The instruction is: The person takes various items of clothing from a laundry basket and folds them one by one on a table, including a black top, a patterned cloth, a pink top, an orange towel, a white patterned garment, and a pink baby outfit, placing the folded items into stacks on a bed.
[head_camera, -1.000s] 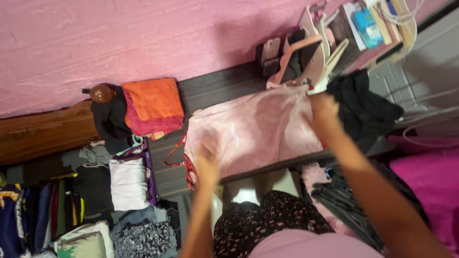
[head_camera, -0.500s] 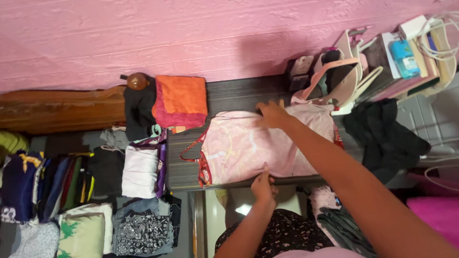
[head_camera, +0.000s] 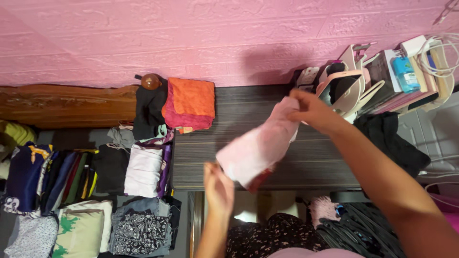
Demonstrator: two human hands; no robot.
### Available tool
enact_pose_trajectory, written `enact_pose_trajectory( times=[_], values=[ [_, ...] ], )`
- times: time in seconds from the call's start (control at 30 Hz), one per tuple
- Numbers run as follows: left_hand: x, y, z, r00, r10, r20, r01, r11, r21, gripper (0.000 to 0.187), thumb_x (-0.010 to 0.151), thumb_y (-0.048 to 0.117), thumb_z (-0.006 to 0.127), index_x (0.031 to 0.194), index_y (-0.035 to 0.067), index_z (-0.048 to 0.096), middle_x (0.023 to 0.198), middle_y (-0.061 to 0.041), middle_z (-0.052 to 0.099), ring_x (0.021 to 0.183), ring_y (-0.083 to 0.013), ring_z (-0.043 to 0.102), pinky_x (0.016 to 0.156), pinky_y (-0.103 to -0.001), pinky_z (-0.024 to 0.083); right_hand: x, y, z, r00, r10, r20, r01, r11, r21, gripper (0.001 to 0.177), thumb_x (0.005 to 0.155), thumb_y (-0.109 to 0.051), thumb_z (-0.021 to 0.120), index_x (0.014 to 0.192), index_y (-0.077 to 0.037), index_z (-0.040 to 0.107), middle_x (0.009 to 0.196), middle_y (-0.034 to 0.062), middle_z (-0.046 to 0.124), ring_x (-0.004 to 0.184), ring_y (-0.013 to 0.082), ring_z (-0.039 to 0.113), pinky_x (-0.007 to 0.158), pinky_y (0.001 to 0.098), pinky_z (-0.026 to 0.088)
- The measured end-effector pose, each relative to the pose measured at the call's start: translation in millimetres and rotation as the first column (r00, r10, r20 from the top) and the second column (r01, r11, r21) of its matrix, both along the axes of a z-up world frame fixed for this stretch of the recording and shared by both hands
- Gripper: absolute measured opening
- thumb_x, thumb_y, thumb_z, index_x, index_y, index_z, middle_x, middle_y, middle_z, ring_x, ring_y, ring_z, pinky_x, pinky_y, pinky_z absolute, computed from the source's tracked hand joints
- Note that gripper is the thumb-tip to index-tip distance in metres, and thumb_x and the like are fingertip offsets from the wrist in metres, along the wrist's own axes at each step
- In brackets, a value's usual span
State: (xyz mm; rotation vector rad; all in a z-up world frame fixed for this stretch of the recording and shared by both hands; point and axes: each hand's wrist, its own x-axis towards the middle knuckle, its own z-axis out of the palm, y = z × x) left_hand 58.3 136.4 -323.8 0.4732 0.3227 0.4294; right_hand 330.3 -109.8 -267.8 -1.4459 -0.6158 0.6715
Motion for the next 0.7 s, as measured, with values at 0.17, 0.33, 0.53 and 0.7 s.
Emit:
enact_pose_trajectory(
  times=[0.17,0.33,0.53,0.7],
  values=[
    [81,47,76,0.999,0.039,-0.022,-0.025,0.897,0.442,0.031,0.101,0.010,0.070,0.119,0.012,0.045,0.099,-0.006,0.065,0.095,-0.0154,0.062,0.089,-0.034,0.051,-12,20,71,0.951,-0.127,-0.282,0.218,0.921,0.322,0.049,0.087,0.007,0.072,0.125,-0.016,0.051,0.114,0.0045,0.064,0.105,0.0187,0.067,0.088,0.0358,0.055],
    [89,70,137,0.999,0.033,-0.012,-0.014,0.685,0.728,0.063,0.098,0.007,0.070,0.154,0.009,0.043,0.105,-0.013,0.073,0.093,-0.0148,0.064,0.086,-0.030,0.050,-37,24,132,0.922,-0.378,0.083,0.374,0.925,0.061,0.062,0.087,0.004,0.074,0.143,-0.013,0.055,0.120,0.0067,0.064,0.096,0.0165,0.064,0.072,0.0323,0.053],
    [15,51,97,0.978,0.187,-0.097,0.060,0.196,0.979,0.031,0.093,-0.002,0.071,0.123,0.001,0.072,0.125,-0.013,0.075,0.120,-0.0233,0.069,0.109,-0.036,0.049,-99,-27,79,0.728,-0.158,0.667,0.380,0.903,-0.201,0.047,0.084,0.001,0.073,0.130,-0.008,0.066,0.134,0.0092,0.064,0.108,0.0244,0.067,0.088,0.0339,0.056],
    [-63,14,-1,0.954,0.170,-0.245,0.232,0.090,0.968,0.026,0.099,0.001,0.061,0.119,0.008,0.076,0.121,-0.014,0.077,0.121,-0.0302,0.071,0.113,-0.041,0.048,-161,-65,-60,0.785,0.052,0.617,0.406,0.709,-0.576,0.047,0.078,-0.001,0.071,0.124,-0.014,0.071,0.112,0.0135,0.060,0.109,0.0348,0.060,0.095,0.0394,0.051]
  ],
)
